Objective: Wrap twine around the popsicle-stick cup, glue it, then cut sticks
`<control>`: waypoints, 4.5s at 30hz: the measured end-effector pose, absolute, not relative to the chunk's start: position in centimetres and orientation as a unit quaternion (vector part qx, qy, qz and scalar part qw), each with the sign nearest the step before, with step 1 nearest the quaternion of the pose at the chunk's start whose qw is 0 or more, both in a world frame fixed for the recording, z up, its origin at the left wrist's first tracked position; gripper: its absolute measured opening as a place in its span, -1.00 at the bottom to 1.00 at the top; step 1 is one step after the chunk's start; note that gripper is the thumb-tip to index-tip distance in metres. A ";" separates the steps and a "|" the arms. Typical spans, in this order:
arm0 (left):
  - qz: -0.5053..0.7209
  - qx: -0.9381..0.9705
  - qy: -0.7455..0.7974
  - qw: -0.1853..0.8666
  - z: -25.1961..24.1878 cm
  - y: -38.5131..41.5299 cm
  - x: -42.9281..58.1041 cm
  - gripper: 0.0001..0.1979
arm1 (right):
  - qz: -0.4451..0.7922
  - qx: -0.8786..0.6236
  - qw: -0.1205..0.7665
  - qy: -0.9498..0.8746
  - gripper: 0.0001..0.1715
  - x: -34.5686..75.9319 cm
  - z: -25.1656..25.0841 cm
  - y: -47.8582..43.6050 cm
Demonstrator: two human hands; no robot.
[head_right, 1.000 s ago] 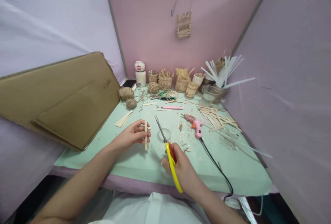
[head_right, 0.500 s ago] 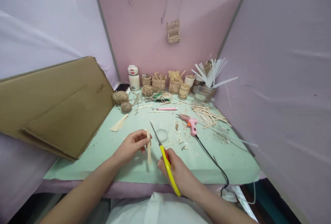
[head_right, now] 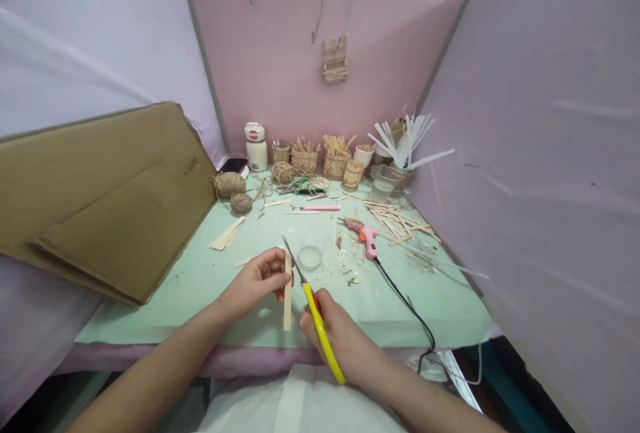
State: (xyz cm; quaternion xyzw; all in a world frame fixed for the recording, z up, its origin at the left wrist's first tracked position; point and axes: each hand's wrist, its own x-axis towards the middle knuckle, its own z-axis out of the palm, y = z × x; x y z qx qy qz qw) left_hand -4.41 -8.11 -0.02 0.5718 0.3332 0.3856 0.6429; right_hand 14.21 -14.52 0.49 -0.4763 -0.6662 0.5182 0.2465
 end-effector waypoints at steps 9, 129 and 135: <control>0.366 0.545 0.345 0.671 0.0 -8.3 -4.3 -0.75 | 0.498 -0.479 0.244 -0.680 -0.59 14.1 0.2 -14.5; 0.359 0.474 0.374 0.712 -0.9 -8.4 -3.5 -0.68 | 0.542 -0.524 0.186 -0.630 -0.39 14.9 1.1 -15.4; 0.352 0.473 0.386 0.709 -0.7 -8.5 -3.4 -0.70 | 0.539 -0.527 0.185 -0.630 -0.41 14.8 1.1 -15.5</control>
